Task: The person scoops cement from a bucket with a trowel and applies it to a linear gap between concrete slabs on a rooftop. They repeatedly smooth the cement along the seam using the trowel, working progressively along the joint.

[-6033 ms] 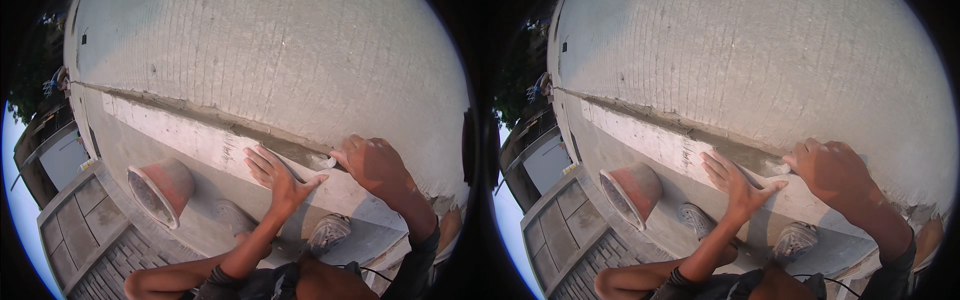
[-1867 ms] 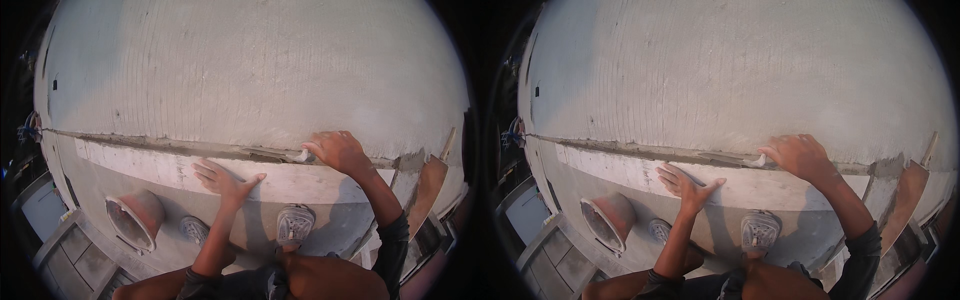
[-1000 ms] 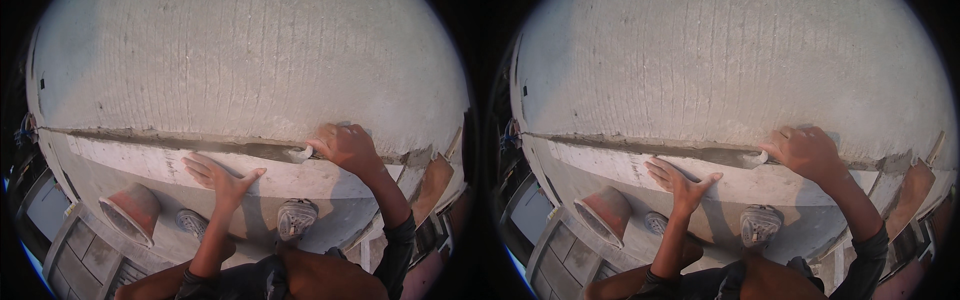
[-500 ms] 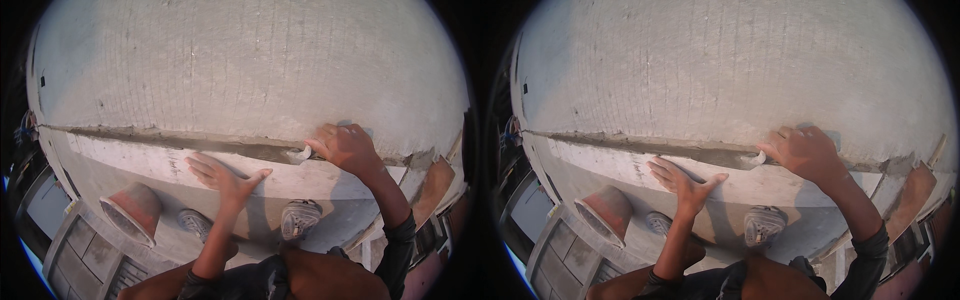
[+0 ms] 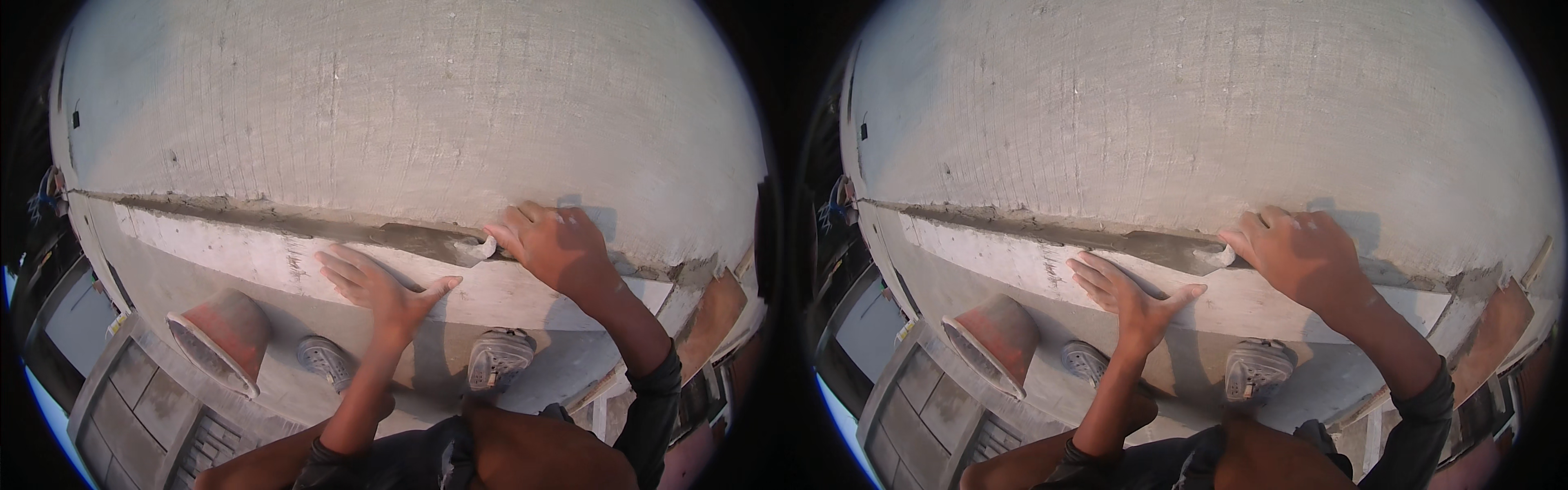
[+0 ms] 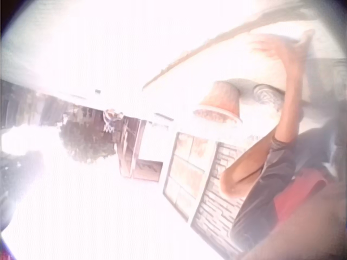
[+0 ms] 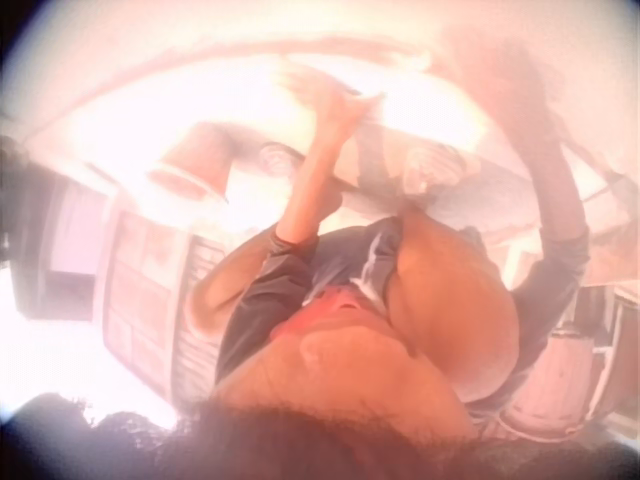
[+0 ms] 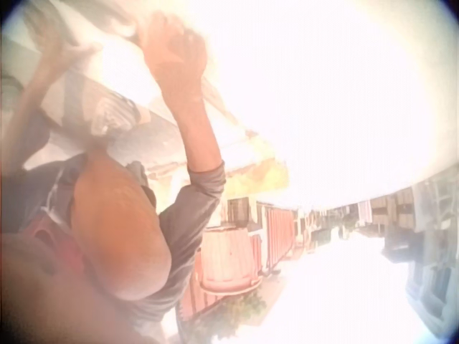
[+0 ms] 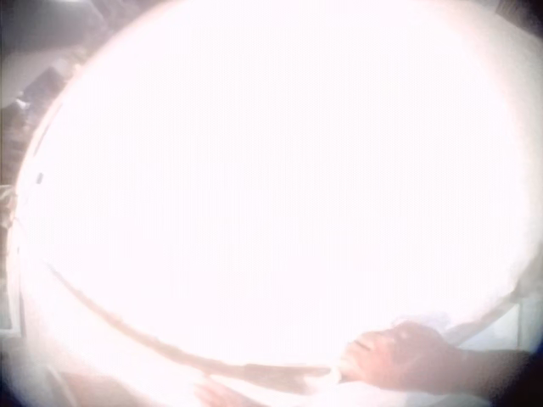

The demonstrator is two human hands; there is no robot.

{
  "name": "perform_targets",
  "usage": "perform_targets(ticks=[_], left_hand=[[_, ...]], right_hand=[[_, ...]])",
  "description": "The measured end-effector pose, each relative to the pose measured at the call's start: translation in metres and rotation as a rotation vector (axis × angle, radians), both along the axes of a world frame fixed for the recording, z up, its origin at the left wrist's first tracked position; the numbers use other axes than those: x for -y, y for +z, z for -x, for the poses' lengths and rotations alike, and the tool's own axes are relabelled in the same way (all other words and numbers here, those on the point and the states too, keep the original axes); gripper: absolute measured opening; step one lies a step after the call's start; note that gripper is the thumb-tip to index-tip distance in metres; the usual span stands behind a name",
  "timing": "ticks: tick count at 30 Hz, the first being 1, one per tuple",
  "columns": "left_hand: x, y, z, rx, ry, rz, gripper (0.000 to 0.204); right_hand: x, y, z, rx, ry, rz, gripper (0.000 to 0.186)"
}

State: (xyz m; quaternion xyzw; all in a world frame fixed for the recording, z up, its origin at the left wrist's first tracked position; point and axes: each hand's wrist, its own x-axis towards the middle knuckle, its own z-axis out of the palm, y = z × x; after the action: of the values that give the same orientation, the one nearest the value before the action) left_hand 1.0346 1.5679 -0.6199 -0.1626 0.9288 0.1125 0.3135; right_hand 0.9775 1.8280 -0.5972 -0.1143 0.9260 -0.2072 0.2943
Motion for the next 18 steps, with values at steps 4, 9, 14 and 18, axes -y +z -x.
perform_targets(ticks=[4,9,14,18], left_hand=[[-0.003,0.001,0.001,0.008,0.002,-0.011,0.178],[0.0,0.001,-0.001,-0.015,0.002,-0.04,0.178],[-0.003,-0.004,-0.006,-0.138,-0.047,-0.101,0.178],[-0.005,0.002,-0.001,-0.13,0.005,-0.145,0.175]], right_hand=[[0.003,-0.001,0.003,0.044,0.004,0.09,0.043],[0.019,0.013,0.04,0.234,-0.082,0.135,0.047],[0.048,-0.004,0.046,0.128,0.0,0.027,0.051],[0.069,0.006,0.048,0.16,0.019,0.034,0.051]])
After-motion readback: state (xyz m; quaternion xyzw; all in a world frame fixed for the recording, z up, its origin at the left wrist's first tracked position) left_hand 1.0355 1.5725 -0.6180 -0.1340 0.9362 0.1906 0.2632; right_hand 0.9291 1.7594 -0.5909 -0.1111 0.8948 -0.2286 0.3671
